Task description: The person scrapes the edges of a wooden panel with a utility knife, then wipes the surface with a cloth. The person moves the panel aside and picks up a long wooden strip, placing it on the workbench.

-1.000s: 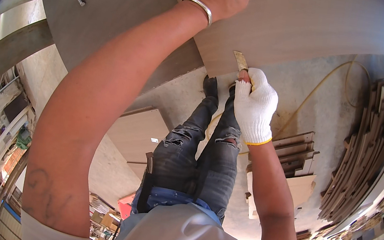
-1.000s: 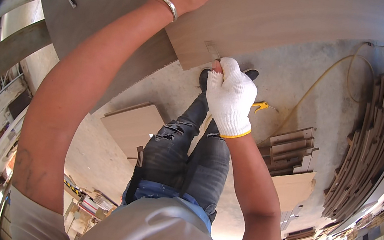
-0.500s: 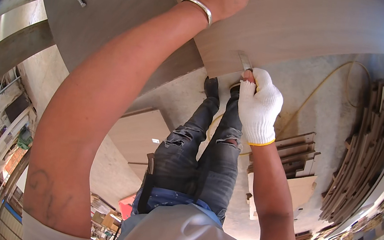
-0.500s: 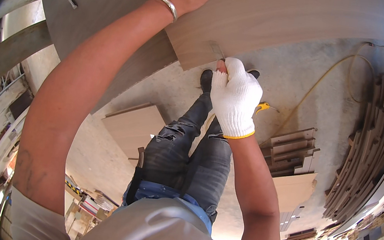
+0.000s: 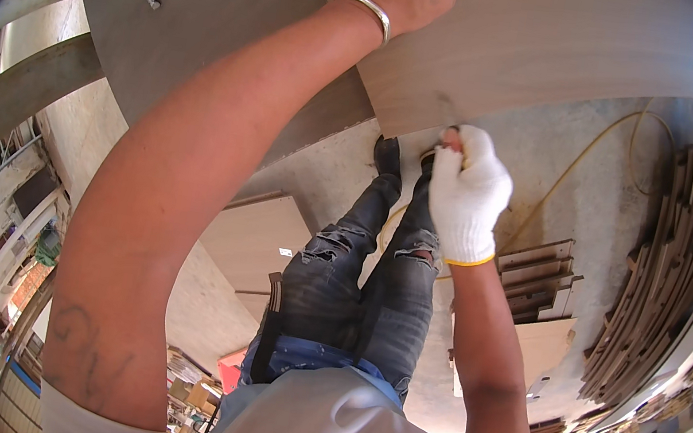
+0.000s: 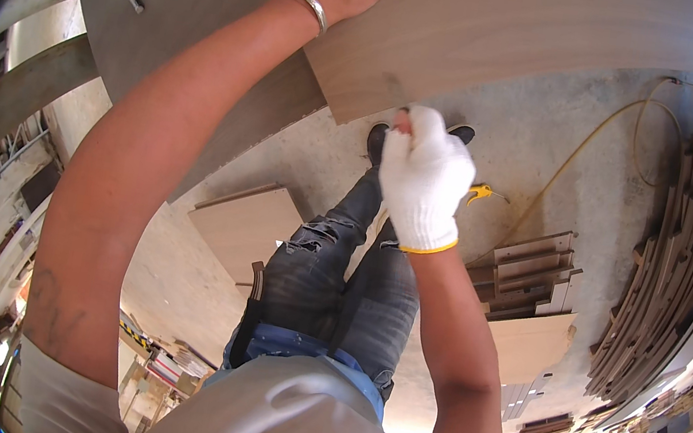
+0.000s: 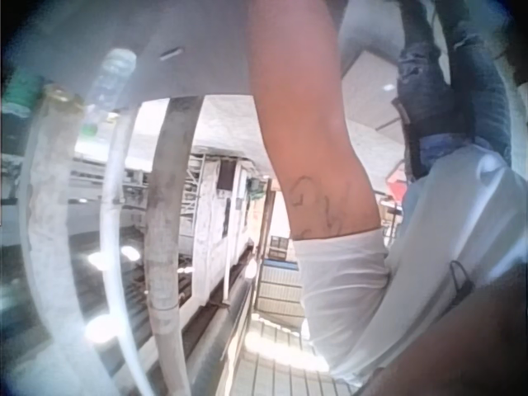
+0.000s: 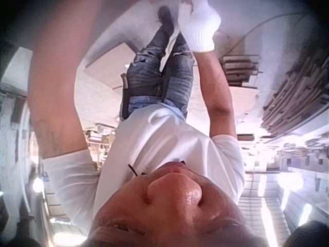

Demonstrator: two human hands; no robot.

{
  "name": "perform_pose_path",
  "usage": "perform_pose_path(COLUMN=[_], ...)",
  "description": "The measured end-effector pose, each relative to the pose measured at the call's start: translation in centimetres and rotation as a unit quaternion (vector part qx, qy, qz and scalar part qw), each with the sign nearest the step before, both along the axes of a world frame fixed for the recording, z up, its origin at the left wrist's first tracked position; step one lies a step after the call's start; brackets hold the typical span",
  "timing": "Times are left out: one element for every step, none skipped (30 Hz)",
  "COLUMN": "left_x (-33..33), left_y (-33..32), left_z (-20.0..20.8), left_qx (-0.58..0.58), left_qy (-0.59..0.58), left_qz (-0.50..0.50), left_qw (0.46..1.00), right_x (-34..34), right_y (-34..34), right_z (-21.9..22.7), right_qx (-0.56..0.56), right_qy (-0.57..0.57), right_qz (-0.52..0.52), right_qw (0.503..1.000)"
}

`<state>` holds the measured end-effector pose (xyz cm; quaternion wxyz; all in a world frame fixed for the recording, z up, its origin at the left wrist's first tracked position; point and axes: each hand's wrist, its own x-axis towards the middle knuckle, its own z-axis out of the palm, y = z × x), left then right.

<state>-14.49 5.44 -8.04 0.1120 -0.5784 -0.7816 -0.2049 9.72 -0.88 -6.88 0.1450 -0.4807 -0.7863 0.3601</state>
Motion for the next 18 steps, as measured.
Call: perform_pose_path(left_x=[-0.1, -0.1, 0.0, 0.0, 0.0, 0.0, 0.1, 0.2, 0.1, 0.1, 0.0, 0.0, 0.0, 0.0, 0.0, 0.0, 0.0, 0.0], left_y=[0.0, -0.1, 0.0, 0.0, 0.0, 0.1, 0.1, 0.2, 0.1, 0.0, 0.0, -0.1, 0.0, 0.0, 0.0, 0.0, 0.0, 0.1], left_z=[-0.1, -0.1, -0.2, -0.2, -0.2, -0.1, 0.0, 0.1, 0.0, 0.0, 0.0, -0.1, -0.2, -0.3, -0.2, -0.2, -0.2, 0.0], left_qx=[0.007, 0.014, 0.01, 0.007, 0.003, -0.001, -0.004, -0.008, -0.004, 0.0, 0.004, 0.009, 0.015, 0.02, 0.016, 0.012, 0.008, 0.005], left_qy=[0.001, 0.002, 0.0, -0.002, -0.004, -0.004, -0.004, -0.005, -0.007, -0.009, -0.01, -0.011, -0.012, -0.013, -0.016, -0.02, -0.023, -0.024], left_qz=[-0.001, -0.002, 0.0, 0.001, 0.003, 0.003, 0.002, 0.001, 0.001, 0.002, 0.002, -0.001, -0.004, -0.008, -0.006, -0.005, -0.004, -0.004], left_qw=[1.0, 1.0, 1.0, 1.0, 1.0, 1.0, 1.0, 1.0, 1.0, 1.0, 1.0, 1.0, 1.0, 1.0, 1.0, 1.0, 1.0, 1.0], right_x=[0.0, -0.1, -0.2, -0.4, -0.6, -0.9, -0.8, -0.7, -0.7, -0.7, -0.5, -0.3, -0.3, -0.2, -0.2, -0.3, -0.6, -0.7], right_y=[0.6, 0.7, 0.5, 0.2, -0.1, -0.3, -0.4, -0.4, -0.4, 0.0, 0.6, 0.8, 0.7, 0.6, 0.5, 0.2, -0.3, -0.4], right_z=[0.4, 0.5, 0.5, 0.5, 0.6, 0.7, 0.8, 0.8, 0.7, 0.7, 0.7, 0.7, 0.6, 0.5, 0.4, 0.6, 0.9, 0.9], right_qx=[-0.008, -0.016, -0.006, 0.004, 0.014, 0.012, 0.016, 0.02, 0.024, 0.031, 0.038, 0.044, 0.04, 0.035, 0.032, 0.044, 0.033, 0.033], right_qy=[-0.02, -0.022, -0.015, -0.007, 0.0, -0.001, -0.006, -0.012, -0.016, -0.015, -0.014, -0.015, -0.009, -0.004, 0.002, -0.003, -0.009, -0.011], right_qz=[-0.015, -0.008, 0.009, 0.027, 0.044, 0.043, 0.049, 0.054, 0.062, 0.053, 0.044, 0.034, 0.036, 0.039, 0.041, 0.068, 0.087, 0.088], right_qw=[1.0, 1.0, 1.0, 1.0, 0.999, 0.999, 0.999, 0.998, 0.998, 0.998, 0.998, 0.998, 0.999, 0.999, 0.999, 0.997, 0.996, 0.996])
